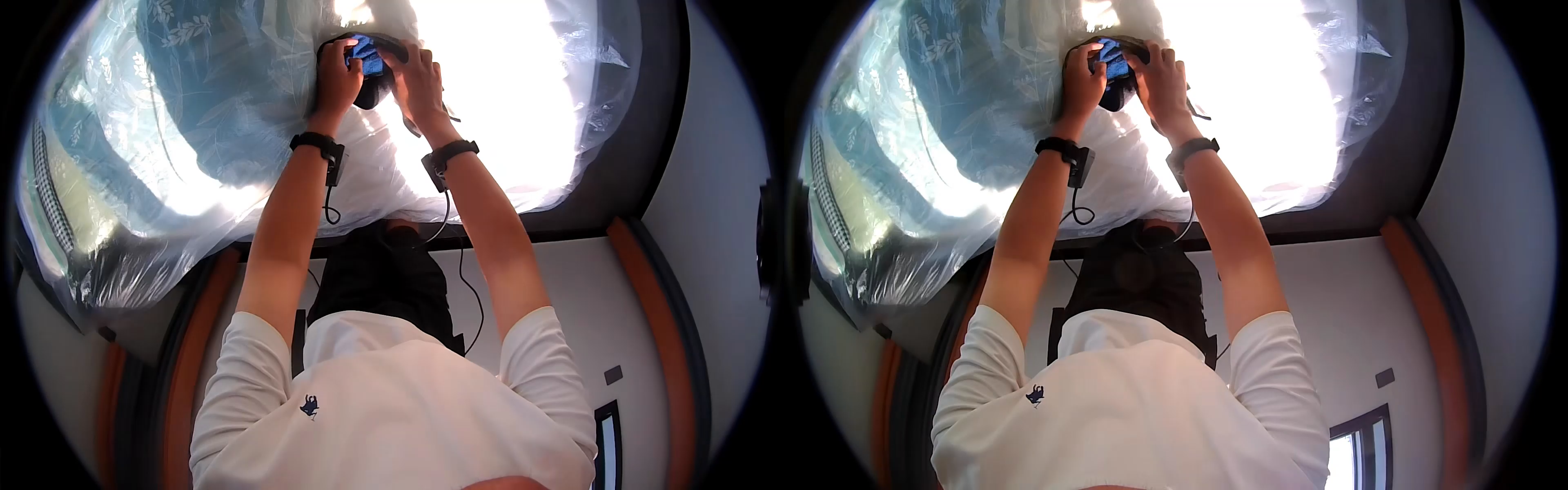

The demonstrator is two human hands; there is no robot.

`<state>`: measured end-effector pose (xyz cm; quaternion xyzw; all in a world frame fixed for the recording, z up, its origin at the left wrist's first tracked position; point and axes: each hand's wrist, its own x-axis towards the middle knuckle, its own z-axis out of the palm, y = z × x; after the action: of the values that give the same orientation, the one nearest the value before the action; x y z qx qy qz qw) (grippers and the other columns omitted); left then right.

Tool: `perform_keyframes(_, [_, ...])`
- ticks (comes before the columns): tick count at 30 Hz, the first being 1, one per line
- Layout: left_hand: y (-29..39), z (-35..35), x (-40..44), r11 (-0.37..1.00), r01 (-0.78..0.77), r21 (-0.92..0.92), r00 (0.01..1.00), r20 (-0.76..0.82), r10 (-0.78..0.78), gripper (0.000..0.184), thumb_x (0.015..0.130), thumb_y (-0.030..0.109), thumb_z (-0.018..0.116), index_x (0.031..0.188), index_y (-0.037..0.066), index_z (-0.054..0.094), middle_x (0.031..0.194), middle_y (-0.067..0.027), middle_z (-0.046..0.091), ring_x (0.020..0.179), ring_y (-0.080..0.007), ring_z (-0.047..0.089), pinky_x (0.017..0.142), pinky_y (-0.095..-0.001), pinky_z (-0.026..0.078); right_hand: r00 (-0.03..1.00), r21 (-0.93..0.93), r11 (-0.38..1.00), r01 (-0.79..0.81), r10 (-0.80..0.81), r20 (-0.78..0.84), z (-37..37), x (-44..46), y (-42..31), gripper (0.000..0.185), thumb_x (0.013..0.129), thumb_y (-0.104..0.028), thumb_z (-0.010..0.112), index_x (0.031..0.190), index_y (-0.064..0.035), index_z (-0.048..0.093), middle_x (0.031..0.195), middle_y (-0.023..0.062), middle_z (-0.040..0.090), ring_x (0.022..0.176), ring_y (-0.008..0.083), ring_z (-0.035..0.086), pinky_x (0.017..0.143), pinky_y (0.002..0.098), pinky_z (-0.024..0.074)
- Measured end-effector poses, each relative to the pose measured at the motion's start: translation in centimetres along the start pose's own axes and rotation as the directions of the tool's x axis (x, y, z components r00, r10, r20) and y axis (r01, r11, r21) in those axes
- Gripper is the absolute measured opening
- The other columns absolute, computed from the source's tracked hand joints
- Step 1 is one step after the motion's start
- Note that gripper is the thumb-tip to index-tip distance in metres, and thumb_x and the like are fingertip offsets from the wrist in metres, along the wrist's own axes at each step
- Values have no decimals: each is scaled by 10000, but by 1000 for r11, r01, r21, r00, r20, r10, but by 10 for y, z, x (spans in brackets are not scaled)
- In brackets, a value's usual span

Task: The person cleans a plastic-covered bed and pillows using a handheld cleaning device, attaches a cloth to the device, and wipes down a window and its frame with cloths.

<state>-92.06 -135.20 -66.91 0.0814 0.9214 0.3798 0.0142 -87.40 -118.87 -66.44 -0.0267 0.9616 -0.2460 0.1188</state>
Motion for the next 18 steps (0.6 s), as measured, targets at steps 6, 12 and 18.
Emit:
perform_keyframes(6, [-80,64,41,939,176,296,983,-4,-183,167,770,43,655,903,61,556,857,-137,597,837,-350,583,737,-460,467,977,-195,959,-206,191,-95,22,60,141,478,807,-22,623,1226,-251,650,1310,63,490,1202,317,462,987,433,406])
perform_keyframes(12, [-69,113,22,905,190,380,976,30,-217,172,851,129,617,939,21,516,968,-209,576,880,-390,565,776,-478,465,540,98,643,-759,707,-457,30,-5,350,496,702,-90,719,1186,-94,610,1214,192,524,1077,403,523,920,533,441])
perform_keyframes(18, [-136,106,113,660,537,525,792,-45,-609,283,894,309,514,888,26,519,975,-210,557,887,-418,556,767,-507,460,697,439,784,-439,605,-383,32,167,260,545,697,10,599,1241,8,564,1111,228,615,1026,358,618,935,423,499])
